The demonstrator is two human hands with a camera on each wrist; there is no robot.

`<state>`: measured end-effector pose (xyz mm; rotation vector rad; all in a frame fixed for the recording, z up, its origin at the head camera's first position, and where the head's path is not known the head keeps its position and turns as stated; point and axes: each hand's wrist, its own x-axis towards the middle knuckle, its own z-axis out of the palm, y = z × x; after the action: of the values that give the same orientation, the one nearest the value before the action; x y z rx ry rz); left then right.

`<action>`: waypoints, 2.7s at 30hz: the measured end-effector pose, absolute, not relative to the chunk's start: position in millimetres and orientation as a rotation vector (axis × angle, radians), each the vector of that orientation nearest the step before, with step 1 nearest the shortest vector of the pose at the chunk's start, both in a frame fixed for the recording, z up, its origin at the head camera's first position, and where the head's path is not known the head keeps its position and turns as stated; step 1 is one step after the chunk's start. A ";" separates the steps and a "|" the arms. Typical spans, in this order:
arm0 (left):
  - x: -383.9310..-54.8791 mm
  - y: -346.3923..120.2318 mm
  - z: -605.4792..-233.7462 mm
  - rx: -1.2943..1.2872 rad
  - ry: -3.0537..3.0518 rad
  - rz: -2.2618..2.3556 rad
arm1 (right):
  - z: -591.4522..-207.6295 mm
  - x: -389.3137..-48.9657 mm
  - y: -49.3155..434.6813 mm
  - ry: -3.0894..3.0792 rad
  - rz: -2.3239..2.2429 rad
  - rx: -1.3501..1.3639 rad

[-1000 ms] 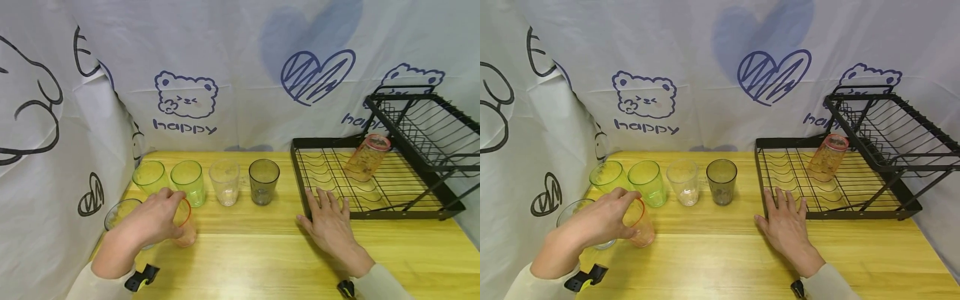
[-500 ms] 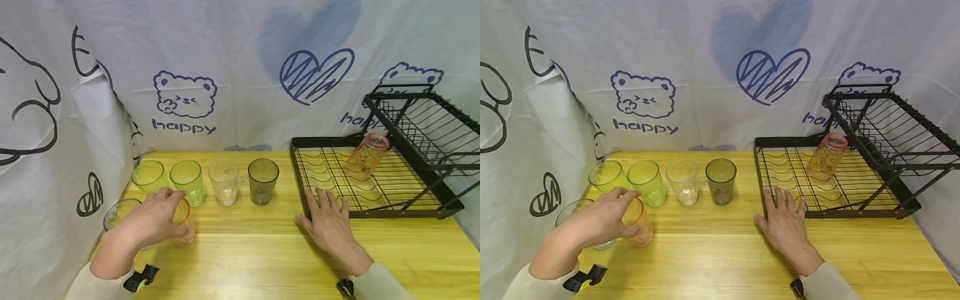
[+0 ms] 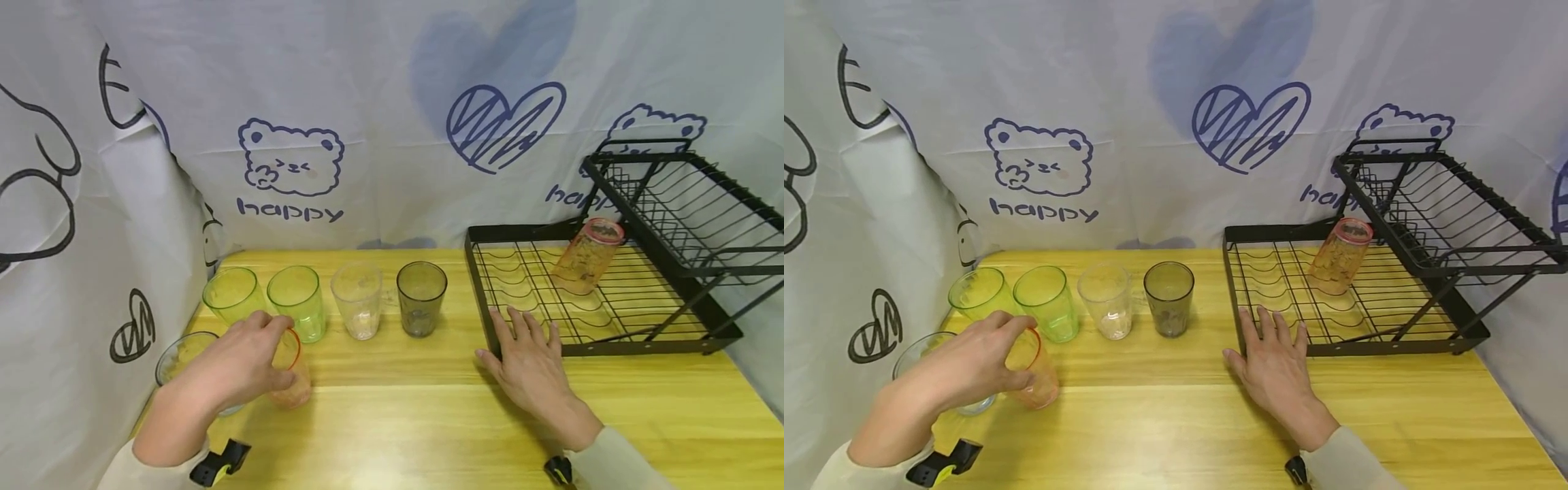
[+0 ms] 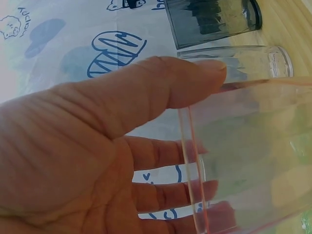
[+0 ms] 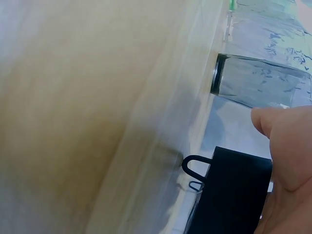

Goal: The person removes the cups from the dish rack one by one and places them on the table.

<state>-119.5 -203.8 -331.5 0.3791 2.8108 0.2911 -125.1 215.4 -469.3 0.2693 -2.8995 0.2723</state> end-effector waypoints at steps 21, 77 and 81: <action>-122.0 -203.9 -335.6 0.379 2.818 0.311 | -434.0 -154.3 253.3 -2.789 0.428 0.200; -119.8 -203.5 -332.4 0.382 2.820 0.305 | -384.8 -266.9 354.2 -2.955 0.664 -0.309; -119.6 -203.1 -332.0 0.375 2.819 0.304 | -384.7 -264.4 352.1 -2.917 0.630 -0.258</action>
<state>-119.6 -203.1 -332.0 0.3746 2.8187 0.3036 -264.4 352.1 -384.7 -0.2577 -2.9171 0.6299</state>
